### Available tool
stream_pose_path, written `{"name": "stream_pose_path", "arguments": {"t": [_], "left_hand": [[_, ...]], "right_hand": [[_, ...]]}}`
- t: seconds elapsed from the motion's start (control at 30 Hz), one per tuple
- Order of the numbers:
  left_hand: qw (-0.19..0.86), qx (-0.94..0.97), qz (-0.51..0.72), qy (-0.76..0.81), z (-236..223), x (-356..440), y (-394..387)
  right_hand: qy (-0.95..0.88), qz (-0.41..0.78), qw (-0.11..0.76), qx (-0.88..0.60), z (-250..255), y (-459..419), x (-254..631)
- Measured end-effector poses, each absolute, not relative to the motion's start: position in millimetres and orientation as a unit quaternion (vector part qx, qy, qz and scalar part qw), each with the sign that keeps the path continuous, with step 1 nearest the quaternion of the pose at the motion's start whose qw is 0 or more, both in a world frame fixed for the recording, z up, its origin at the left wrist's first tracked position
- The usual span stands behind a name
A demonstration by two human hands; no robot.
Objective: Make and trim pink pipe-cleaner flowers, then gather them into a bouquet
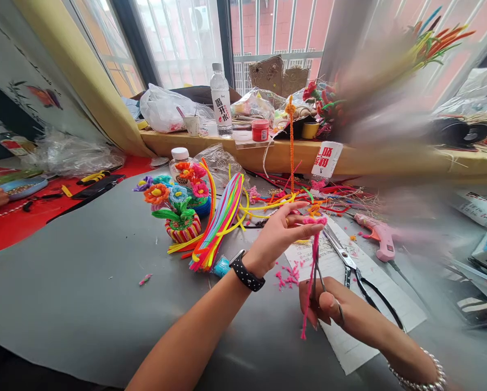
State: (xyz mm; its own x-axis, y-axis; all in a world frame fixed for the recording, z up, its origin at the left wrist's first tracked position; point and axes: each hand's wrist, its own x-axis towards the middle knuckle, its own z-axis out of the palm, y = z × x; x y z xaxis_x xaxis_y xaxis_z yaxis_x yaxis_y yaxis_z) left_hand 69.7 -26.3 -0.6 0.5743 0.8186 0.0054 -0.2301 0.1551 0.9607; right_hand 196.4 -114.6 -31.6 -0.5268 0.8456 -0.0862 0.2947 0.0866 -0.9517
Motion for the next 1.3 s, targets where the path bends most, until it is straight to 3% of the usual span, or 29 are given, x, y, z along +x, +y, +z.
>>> {"name": "stream_pose_path", "arguments": {"t": [0.8, 1.3], "left_hand": [[0.694, 0.513, 0.410, 0.295, 8.1, 62.7, -22.6], [0.682, 0.578, 0.329, 0.303, 5.8, 69.0, -30.7]], "right_hand": [[-0.684, 0.531, 0.255, -0.430, -40.9, -112.4, 197.3], [-0.684, 0.527, 0.262, -0.432, -32.6, -113.8, 197.0]]}}
